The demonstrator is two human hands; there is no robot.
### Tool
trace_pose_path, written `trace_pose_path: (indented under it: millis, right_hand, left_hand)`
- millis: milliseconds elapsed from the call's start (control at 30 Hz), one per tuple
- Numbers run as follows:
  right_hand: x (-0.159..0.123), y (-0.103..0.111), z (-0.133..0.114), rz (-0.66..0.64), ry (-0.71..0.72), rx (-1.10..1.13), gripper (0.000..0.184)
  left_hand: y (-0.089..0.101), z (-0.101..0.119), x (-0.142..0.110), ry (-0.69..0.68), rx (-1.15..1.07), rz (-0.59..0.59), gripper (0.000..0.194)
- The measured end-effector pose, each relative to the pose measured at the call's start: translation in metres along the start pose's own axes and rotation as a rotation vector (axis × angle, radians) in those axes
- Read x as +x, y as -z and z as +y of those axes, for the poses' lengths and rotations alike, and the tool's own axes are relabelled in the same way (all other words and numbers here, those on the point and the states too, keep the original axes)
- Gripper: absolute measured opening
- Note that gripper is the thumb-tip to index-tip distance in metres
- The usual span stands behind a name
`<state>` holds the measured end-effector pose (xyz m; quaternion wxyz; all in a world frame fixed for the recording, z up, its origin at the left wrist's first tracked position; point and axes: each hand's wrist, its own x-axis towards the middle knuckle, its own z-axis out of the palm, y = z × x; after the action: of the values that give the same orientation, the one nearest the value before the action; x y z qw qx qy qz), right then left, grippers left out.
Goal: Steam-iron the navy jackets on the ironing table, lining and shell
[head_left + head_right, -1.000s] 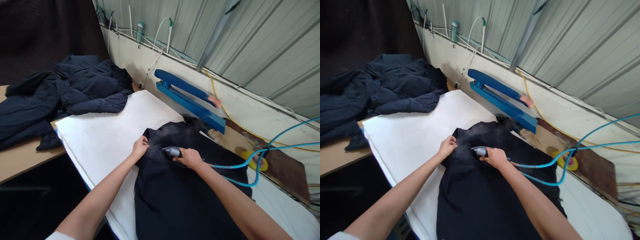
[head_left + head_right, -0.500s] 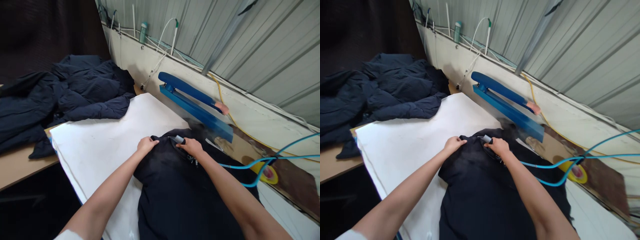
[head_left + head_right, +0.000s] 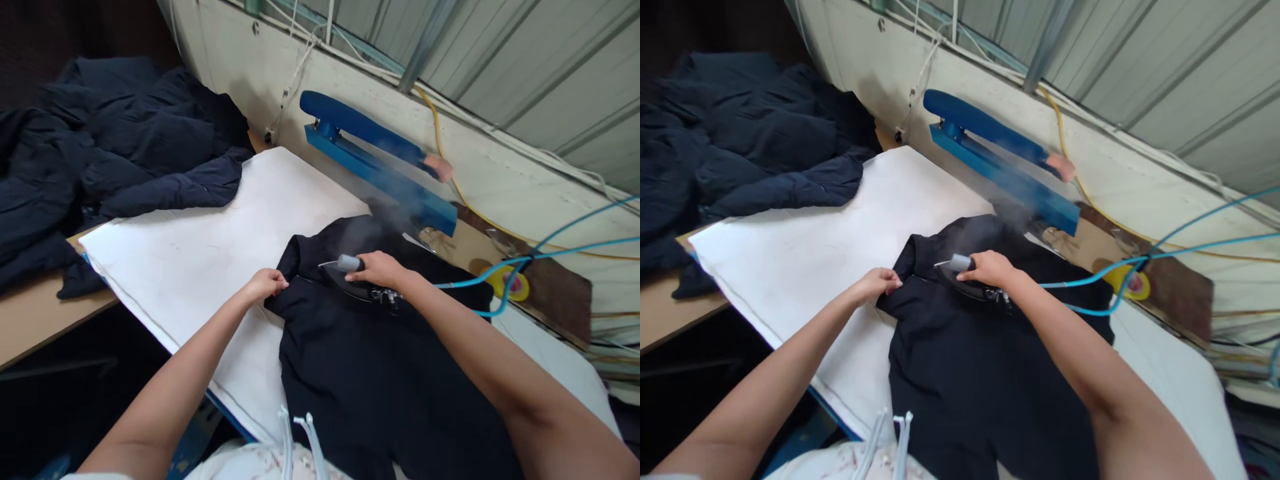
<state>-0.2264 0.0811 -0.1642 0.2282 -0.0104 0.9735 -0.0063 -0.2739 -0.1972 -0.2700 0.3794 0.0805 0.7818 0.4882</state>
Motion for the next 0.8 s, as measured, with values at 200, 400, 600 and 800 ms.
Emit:
trace_pose_path:
  millis: [200,400,600,800]
  right_hand:
    - [-0.029,-0.019,-0.030,-0.167,0.195,0.025,0.061]
    - [-0.109,-0.047,0.001,-0.324,0.143,0.056,0.052]
    - [-0.190,-0.074,0.037,-0.390,-0.117,0.273,0.039]
    - [-0.183,-0.076,0.068,-0.123,-0.197,0.222,0.051]
  left_hand:
    - [-0.007,0.004,-0.002,0.026,-0.004,0.036,0.014]
    - [-0.013,0.004,-0.002,0.095,0.104,0.182,0.006]
    - [-0.039,0.029,-0.028,-0.050,0.698,0.481,0.021]
    - [-0.104,0.032,-0.048,-0.376,1.018,0.269,0.059]
